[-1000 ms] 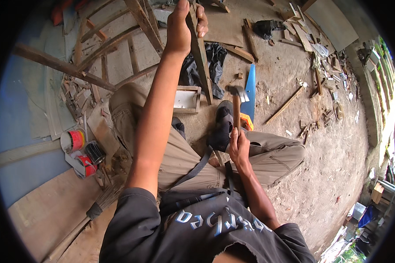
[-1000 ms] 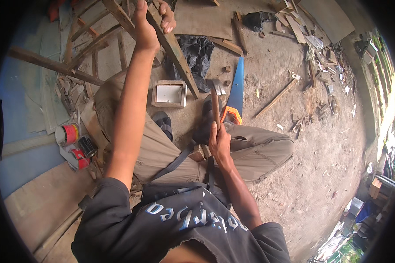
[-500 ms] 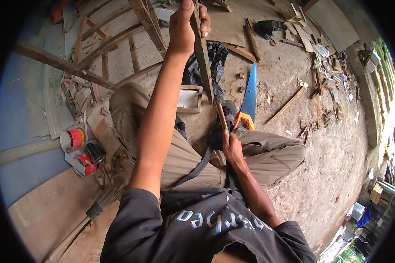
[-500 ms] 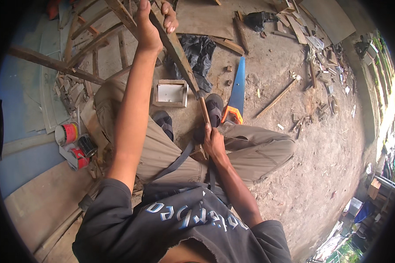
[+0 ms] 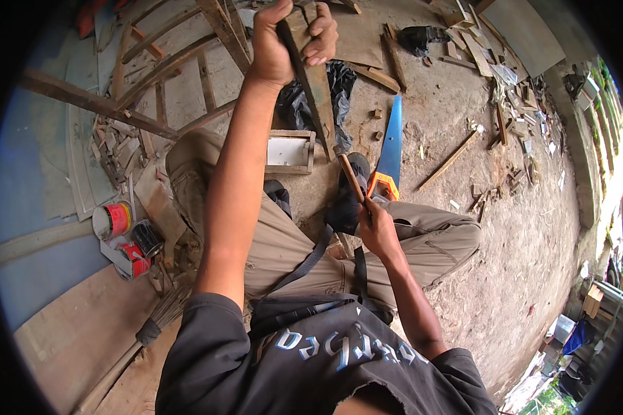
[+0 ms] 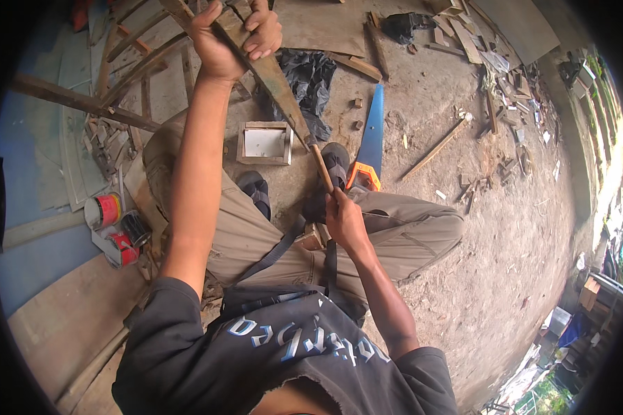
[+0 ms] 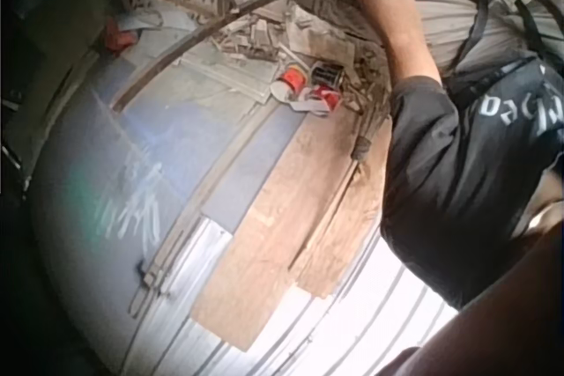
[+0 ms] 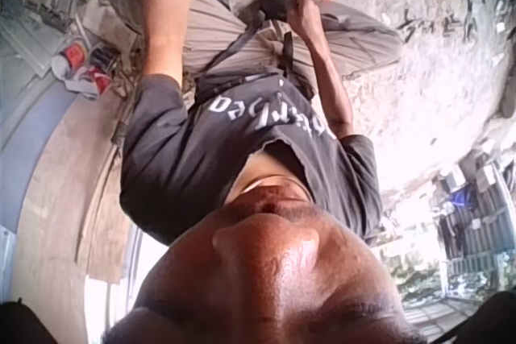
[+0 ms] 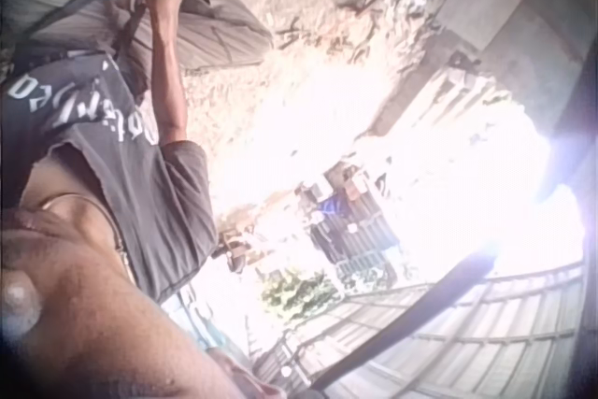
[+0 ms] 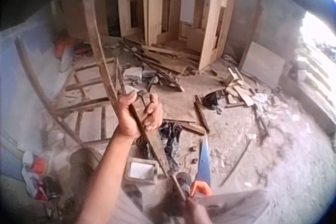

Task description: The person sits on the floor and uses a hammer to repeatedly strike a small wooden frame, attempting to separate or adjust its components. The person holds the frame with one hand and strikes it with the hammer in the other, occasionally repositioning the frame.

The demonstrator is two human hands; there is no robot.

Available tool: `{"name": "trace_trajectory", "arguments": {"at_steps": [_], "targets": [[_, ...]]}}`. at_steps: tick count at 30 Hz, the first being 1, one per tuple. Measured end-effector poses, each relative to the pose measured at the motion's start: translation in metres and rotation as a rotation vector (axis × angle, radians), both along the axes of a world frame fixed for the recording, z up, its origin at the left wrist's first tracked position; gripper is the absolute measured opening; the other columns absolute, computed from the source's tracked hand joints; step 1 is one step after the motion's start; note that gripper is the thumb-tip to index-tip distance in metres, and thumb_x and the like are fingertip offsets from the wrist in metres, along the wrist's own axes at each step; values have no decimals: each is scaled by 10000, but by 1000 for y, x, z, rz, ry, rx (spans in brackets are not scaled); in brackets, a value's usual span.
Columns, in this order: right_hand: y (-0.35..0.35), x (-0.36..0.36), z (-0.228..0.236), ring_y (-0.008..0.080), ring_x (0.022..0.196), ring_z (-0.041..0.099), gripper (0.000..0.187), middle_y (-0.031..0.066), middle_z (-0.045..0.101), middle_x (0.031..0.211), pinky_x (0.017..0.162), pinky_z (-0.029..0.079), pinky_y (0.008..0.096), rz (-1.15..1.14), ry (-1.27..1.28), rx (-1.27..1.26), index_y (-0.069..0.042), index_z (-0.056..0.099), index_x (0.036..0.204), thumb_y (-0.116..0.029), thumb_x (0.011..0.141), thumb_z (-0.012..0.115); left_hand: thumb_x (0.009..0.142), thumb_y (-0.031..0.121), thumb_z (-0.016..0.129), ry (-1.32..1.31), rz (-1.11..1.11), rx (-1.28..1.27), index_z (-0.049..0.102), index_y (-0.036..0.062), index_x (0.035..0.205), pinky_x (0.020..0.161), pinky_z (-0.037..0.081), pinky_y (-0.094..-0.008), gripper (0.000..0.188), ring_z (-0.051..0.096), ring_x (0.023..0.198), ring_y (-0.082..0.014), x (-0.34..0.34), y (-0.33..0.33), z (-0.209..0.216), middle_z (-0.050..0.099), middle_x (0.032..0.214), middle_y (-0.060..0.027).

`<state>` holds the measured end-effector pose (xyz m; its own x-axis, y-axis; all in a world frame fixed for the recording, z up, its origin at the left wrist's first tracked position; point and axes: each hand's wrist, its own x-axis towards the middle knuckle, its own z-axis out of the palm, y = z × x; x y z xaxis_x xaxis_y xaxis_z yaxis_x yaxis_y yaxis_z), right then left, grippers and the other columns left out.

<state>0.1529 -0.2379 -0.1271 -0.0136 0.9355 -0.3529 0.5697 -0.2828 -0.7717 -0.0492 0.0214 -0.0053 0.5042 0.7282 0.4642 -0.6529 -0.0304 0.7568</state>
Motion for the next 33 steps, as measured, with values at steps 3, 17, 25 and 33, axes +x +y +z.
{"name": "trace_trajectory", "arguments": {"at_steps": [3, 17, 25, 33], "targets": [[5, 2, 14, 312, 685, 627, 285, 222, 598, 734, 628, 459, 394, 63, 77, -34, 54, 528, 1151, -156, 963, 490, 834, 594, 460, -60, -97, -91, 422, 81, 715, 411, 324, -269, 528, 356, 385, -136, 19, -9, -3, 389, 515, -35], [30, 59, 92, 56, 585, 472, 304, 16, 574, 807, 455, 382, 216, 41, 437, -459, 28, 550, 1208, -169, 982, 498, 900, 471, 515, 152, -155, 88, 571, 12, 777, 430, 344, -227, 479, 444, 466, -81, 83, -62, 15, 502, 590, -19], [22, 65, 110, 81, 615, 469, 445, 61, 594, 889, 505, 383, 205, -180, 775, -349, 8, 496, 1318, -68, 879, 481, 908, 533, 500, 160, -85, 112, 555, 24, 777, 438, 339, -221, 528, 436, 465, -77, 77, -56, 13, 493, 578, -21], [20, 36, 80, 87, 867, 487, 450, 15, 524, 960, 751, 414, 242, 77, 615, 27, -45, 525, 1161, -339, 854, 674, 912, 526, 382, 121, 154, 67, 474, 82, 742, 454, 313, -245, 484, 370, 450, -95, 48, -25, 10, 412, 527, -6]]}}
